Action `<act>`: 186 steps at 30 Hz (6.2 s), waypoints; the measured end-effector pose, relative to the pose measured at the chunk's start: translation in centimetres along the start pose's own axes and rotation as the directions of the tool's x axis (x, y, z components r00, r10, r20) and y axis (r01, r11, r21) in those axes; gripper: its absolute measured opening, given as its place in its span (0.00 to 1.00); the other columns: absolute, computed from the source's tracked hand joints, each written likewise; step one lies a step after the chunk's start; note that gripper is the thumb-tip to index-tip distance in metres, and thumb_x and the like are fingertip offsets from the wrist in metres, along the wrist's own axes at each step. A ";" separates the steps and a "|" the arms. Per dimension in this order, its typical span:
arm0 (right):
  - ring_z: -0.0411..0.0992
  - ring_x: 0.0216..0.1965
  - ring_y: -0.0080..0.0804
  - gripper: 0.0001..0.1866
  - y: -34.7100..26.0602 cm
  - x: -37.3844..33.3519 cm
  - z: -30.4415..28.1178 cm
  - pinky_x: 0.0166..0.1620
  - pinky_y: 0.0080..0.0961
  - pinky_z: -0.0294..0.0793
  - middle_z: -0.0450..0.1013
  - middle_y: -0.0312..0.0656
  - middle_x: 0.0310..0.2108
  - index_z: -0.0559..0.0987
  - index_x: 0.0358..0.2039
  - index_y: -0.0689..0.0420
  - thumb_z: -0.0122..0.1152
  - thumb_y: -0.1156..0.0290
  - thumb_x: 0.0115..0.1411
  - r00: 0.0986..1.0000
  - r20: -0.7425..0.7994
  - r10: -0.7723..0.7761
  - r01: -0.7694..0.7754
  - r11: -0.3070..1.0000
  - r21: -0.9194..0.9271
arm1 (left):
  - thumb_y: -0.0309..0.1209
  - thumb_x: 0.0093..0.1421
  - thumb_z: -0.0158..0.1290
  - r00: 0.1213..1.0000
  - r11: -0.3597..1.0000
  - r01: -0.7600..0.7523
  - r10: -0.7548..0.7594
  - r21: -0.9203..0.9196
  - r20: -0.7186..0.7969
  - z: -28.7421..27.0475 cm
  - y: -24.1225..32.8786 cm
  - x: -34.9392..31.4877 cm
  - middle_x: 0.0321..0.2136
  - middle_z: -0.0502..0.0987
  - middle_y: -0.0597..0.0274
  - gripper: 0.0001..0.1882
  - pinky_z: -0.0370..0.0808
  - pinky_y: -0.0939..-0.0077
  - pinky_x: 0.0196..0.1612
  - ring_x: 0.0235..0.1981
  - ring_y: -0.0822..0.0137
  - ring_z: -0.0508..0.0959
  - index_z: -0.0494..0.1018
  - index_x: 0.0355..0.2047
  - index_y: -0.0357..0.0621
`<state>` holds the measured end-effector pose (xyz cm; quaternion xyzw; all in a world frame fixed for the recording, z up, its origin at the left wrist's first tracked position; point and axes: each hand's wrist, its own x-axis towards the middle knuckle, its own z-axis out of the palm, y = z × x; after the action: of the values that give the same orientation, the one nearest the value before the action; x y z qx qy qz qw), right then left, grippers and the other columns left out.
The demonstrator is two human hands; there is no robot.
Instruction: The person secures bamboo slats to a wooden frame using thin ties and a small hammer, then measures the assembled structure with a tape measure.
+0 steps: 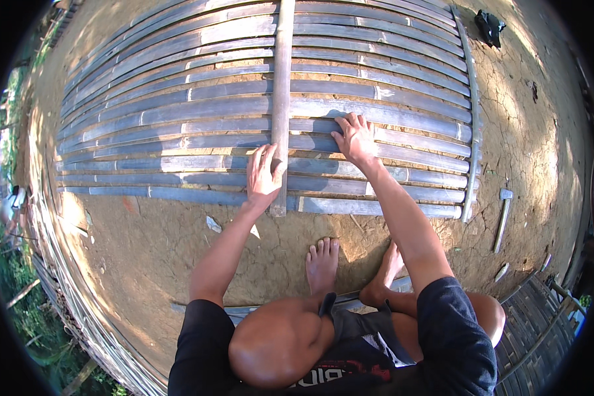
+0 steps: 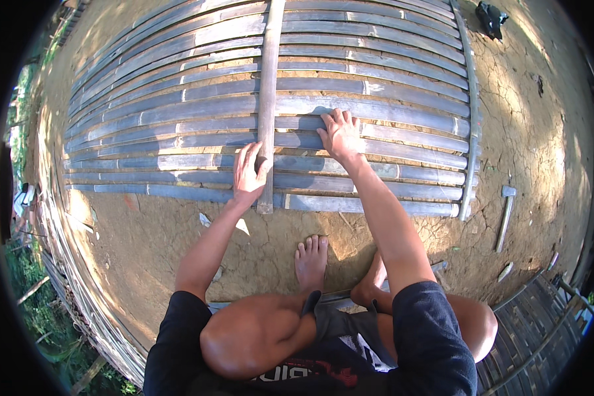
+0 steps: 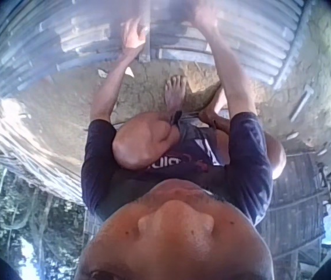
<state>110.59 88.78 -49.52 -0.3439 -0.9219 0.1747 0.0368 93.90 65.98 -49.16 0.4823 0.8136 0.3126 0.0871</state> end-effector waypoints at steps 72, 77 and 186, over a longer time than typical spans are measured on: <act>0.70 0.53 0.51 0.21 5.4 -25.5 -11.3 0.58 0.42 0.69 0.72 0.50 0.51 0.76 0.53 0.56 0.60 0.61 0.62 0.920 0.366 -0.142 0.057 0.971 0.233 | 0.26 0.61 0.54 0.919 0.999 0.022 -0.004 -0.043 0.394 -5.9 6.1 -7.9 0.51 0.74 0.46 0.18 0.69 0.58 0.59 0.55 0.47 0.72 0.73 0.52 0.39; 0.69 0.55 0.52 0.22 9.7 -14.2 -11.9 0.59 0.43 0.68 0.69 0.51 0.54 0.73 0.56 0.56 0.60 0.63 0.62 0.961 0.215 -0.173 0.149 0.981 0.125 | 0.30 0.67 0.50 0.694 0.675 0.671 -0.428 -0.307 0.579 -7.4 11.3 -8.9 0.54 0.74 0.52 0.17 0.71 0.68 0.58 0.56 0.61 0.74 0.72 0.54 0.36; 0.65 0.60 0.61 0.49 27.9 -49.0 2.7 0.59 0.64 0.60 0.59 0.60 0.64 0.51 0.70 0.50 0.60 0.39 0.57 -0.490 -0.118 0.864 -0.866 -0.467 0.178 | 0.44 0.69 0.43 0.726 0.782 -0.536 0.236 0.318 0.646 -6.0 6.7 29.8 0.69 0.45 0.32 0.35 0.47 0.42 0.67 0.69 0.33 0.47 0.47 0.71 0.44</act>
<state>164.67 75.83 -59.19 -0.9822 -0.1678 0.0778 -0.0340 80.68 90.69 -35.73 0.7228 0.6760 -0.0500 0.1342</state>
